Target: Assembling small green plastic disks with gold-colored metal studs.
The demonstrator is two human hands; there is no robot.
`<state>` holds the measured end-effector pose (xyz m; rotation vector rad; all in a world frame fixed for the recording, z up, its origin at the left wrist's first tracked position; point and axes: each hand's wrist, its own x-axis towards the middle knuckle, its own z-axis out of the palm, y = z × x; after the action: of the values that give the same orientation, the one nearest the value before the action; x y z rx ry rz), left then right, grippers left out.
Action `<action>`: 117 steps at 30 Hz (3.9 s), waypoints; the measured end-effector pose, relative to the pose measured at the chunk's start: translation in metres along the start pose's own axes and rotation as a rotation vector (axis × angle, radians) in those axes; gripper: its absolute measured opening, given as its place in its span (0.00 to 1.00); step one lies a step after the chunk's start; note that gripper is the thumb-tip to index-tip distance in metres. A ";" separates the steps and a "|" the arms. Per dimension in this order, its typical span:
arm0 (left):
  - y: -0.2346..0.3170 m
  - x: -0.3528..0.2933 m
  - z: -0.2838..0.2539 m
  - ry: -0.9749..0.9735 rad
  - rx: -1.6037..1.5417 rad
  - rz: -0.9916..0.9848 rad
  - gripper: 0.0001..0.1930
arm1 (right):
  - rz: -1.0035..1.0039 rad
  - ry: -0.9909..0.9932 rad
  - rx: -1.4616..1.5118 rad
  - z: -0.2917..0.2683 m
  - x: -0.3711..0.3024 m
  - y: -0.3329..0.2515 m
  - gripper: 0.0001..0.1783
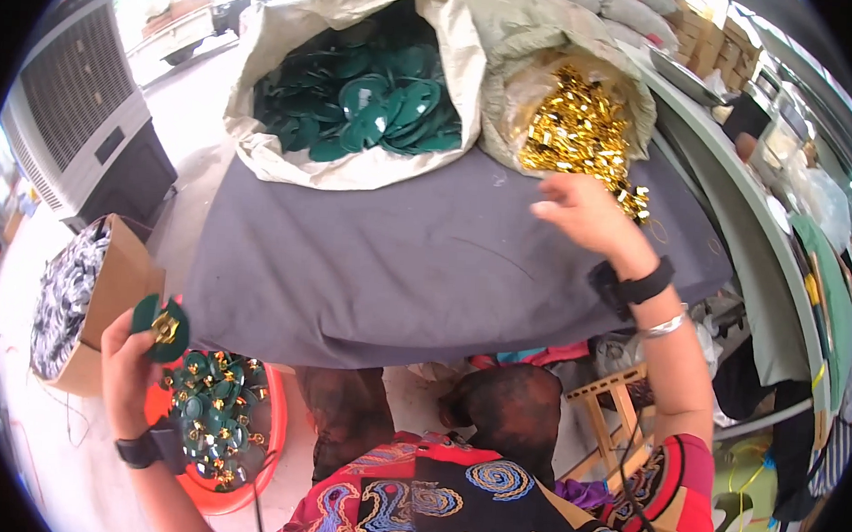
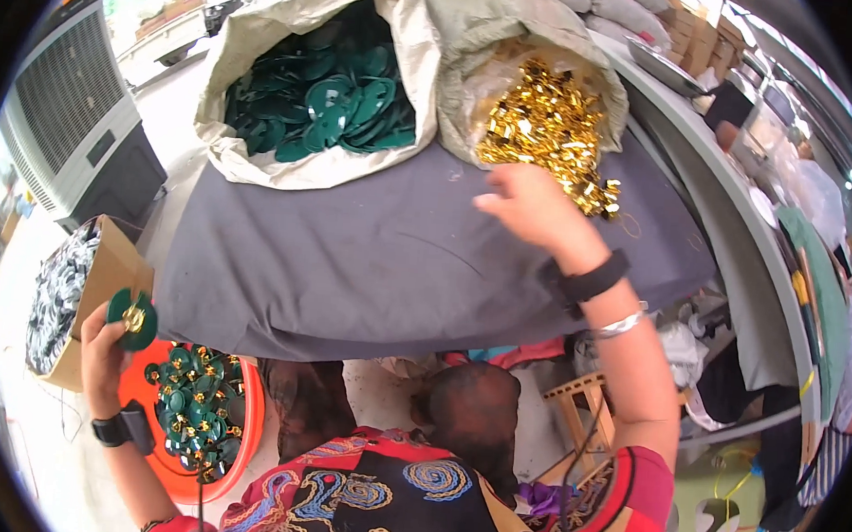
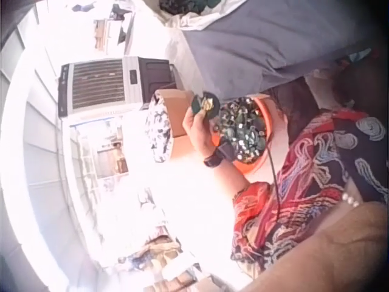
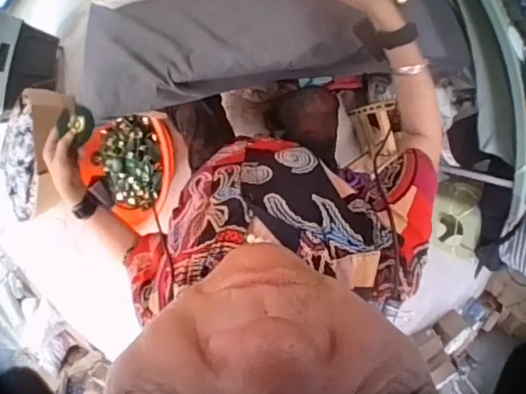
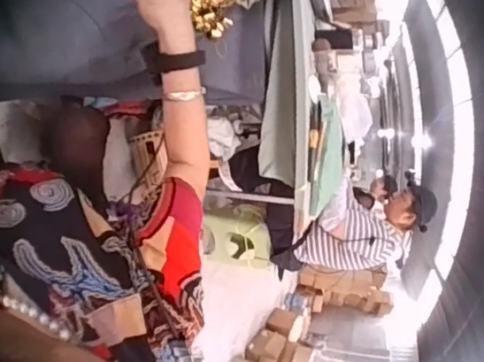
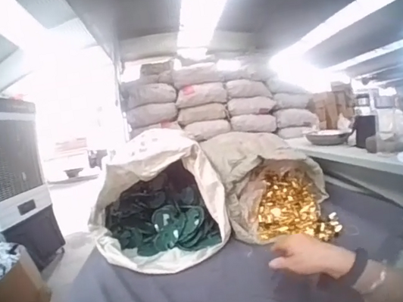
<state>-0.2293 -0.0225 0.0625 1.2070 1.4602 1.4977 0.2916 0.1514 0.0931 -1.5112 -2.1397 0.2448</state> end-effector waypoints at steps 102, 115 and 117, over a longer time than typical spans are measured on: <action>0.002 -0.047 0.244 -0.241 0.669 0.937 0.25 | 0.177 -0.264 1.246 0.095 -0.091 -0.123 0.08; 0.026 0.011 -0.029 -0.082 0.253 -0.167 0.21 | -0.166 0.011 -0.310 -0.001 -0.012 0.017 0.19; 0.019 0.012 -0.054 -0.013 0.691 -0.274 0.23 | -0.043 -0.044 -0.353 -0.012 0.001 0.041 0.18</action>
<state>-0.2820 -0.0308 0.0874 1.3129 2.1254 0.8117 0.3315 0.1654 0.0859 -1.6577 -2.3390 -0.1247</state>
